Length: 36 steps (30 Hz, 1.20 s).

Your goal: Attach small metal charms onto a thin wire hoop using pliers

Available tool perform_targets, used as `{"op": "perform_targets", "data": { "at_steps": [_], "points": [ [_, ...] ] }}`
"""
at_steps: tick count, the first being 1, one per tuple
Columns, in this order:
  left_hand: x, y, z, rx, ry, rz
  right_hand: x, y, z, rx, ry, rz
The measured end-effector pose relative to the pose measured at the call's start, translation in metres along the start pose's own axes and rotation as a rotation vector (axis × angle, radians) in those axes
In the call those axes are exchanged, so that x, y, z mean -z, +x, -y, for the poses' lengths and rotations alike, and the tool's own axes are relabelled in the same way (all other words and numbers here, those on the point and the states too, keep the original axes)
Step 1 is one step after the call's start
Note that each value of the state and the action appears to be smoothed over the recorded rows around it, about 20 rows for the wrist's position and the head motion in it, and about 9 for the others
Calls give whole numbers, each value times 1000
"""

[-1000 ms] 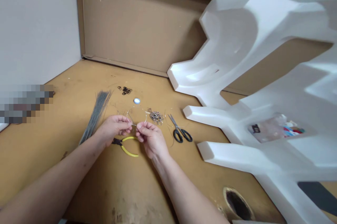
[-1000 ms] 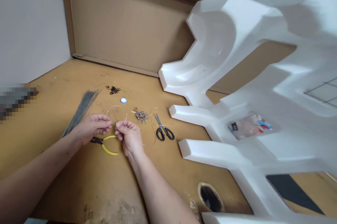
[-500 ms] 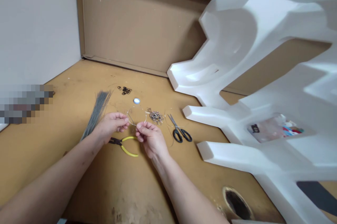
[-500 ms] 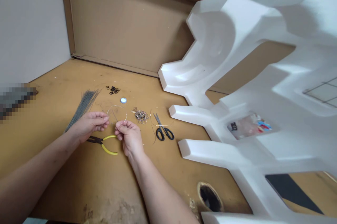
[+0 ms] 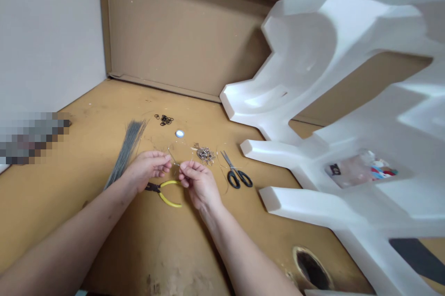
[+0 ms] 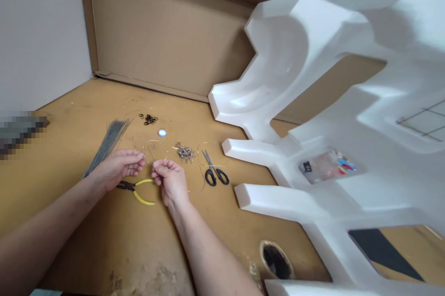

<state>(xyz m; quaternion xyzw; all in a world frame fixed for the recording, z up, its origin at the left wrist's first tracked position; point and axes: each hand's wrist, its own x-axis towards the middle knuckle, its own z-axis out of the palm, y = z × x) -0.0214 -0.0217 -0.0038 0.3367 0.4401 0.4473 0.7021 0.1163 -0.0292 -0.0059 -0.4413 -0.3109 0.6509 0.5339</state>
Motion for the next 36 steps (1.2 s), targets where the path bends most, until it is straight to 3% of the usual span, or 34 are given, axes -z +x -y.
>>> {"op": "perform_targets", "data": {
  "at_steps": [9, 24, 36],
  "points": [
    [-10, -1, 4, 36, 42, -32, -1, -2, -2, -4, 8, 4],
    [-9, -1, 3, -32, 92, -75, 0, -2, 2, -11, 0, 11],
    [-6, -2, -2, -40, 118, -96, 6, -2, 9, -52, -52, 89]
  ]
}}
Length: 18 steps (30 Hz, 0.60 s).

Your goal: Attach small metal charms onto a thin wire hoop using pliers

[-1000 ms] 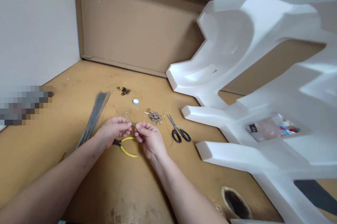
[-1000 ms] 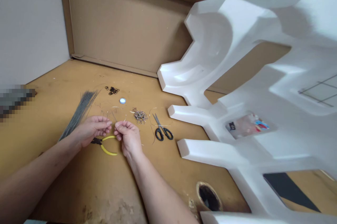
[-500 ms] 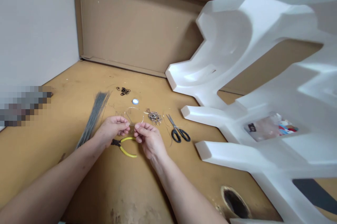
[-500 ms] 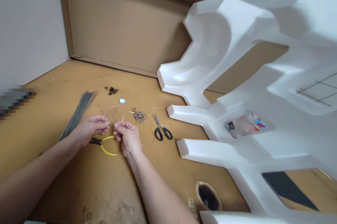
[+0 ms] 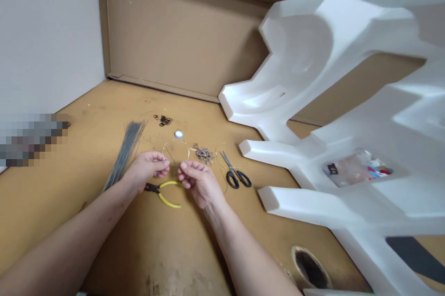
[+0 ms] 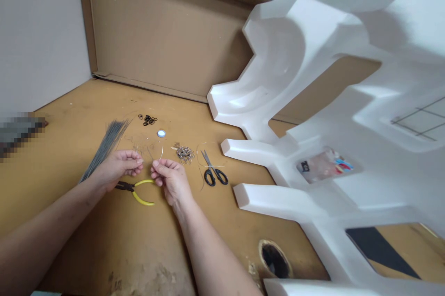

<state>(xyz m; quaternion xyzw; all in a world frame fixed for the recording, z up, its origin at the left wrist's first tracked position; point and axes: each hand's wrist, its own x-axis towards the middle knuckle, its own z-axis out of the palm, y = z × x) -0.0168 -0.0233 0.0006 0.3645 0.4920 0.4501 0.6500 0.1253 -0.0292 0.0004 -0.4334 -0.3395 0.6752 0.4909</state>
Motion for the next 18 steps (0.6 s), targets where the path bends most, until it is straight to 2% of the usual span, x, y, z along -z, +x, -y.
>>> {"op": "perform_targets", "data": {
  "at_steps": [13, 18],
  "points": [
    [1, -2, -3, 10, 67, 48, 4, 5, 6, 62, 63, -121],
    [1, -4, -6, 58, 115, 77, 4, 5, 7, 53, 87, -140]
  ]
}}
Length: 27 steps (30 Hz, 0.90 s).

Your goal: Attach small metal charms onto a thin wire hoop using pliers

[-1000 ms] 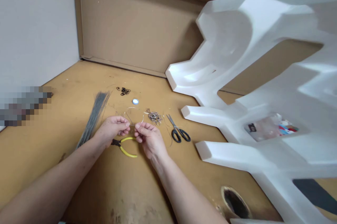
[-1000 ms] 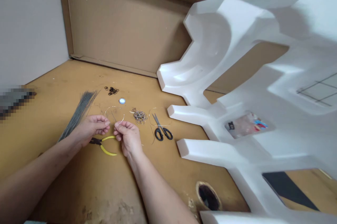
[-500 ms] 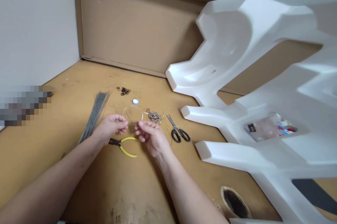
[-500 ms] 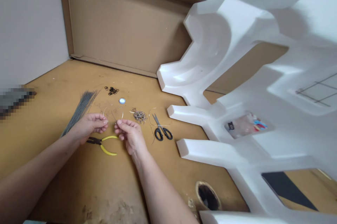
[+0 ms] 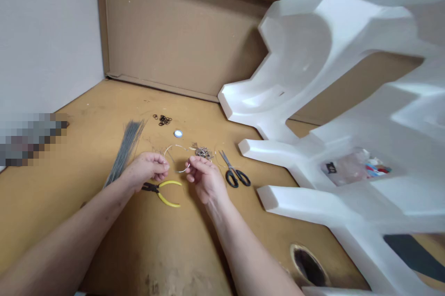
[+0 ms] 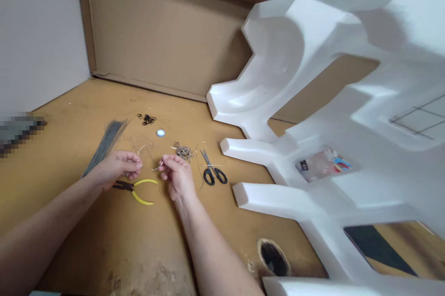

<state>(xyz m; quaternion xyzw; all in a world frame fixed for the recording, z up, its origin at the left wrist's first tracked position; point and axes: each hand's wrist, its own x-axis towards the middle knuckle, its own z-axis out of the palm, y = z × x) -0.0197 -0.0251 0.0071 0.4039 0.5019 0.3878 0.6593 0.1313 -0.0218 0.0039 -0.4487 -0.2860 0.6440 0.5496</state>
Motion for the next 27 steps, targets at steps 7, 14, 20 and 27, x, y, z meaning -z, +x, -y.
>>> {"op": "perform_targets", "data": {
  "at_steps": [7, 14, 20, 27],
  "points": [
    [1, -1, -4, 25, 27, 38, 0, 1, 1, -17, 11, 14],
    [4, 2, -1, 7, -29, -8, 1, -2, 2, -39, 33, 60],
    [3, 4, 1, 12, -108, -26, 0, -1, 0, -38, 19, 104],
    [0, 4, 5, 3, -160, -29, 1, 0, -4, -6, 54, 106]
  ]
}}
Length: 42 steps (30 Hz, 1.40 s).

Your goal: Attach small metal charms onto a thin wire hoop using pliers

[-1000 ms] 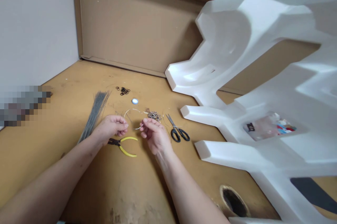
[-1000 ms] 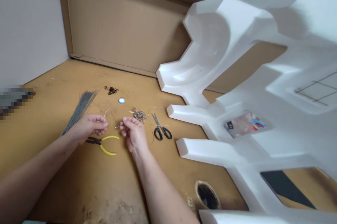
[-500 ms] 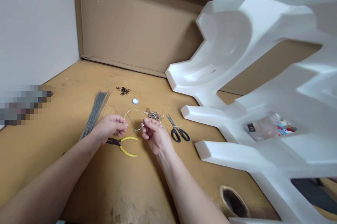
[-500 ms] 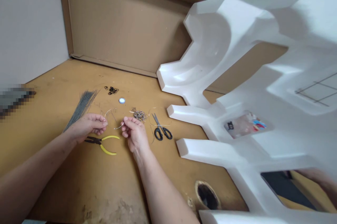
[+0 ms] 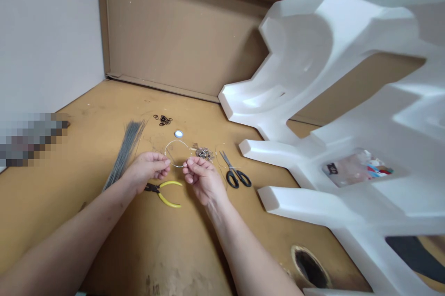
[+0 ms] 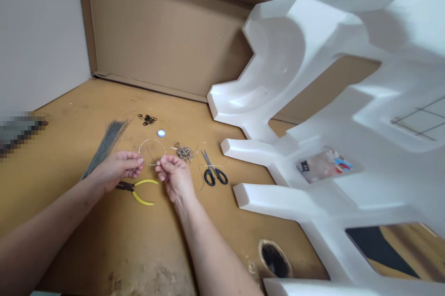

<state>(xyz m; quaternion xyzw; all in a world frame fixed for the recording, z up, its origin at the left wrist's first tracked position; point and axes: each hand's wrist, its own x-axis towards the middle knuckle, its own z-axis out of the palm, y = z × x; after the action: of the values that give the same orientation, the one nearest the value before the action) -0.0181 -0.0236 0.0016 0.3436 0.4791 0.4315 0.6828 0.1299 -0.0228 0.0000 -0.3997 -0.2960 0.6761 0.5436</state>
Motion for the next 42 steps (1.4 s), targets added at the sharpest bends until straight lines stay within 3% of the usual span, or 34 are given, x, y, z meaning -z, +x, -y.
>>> {"op": "perform_targets", "data": {
  "at_steps": [14, 28, 42],
  "points": [
    [1, 1, 0, -30, -15, 9, 0, 0, -2, 12, 6, -19],
    [-1, -1, 1, -37, -20, 13, -8, -8, -15, -60, -137, 62],
    [4, 1, -3, 12, -74, 30, -4, -5, -3, -40, -146, 7]
  ]
}}
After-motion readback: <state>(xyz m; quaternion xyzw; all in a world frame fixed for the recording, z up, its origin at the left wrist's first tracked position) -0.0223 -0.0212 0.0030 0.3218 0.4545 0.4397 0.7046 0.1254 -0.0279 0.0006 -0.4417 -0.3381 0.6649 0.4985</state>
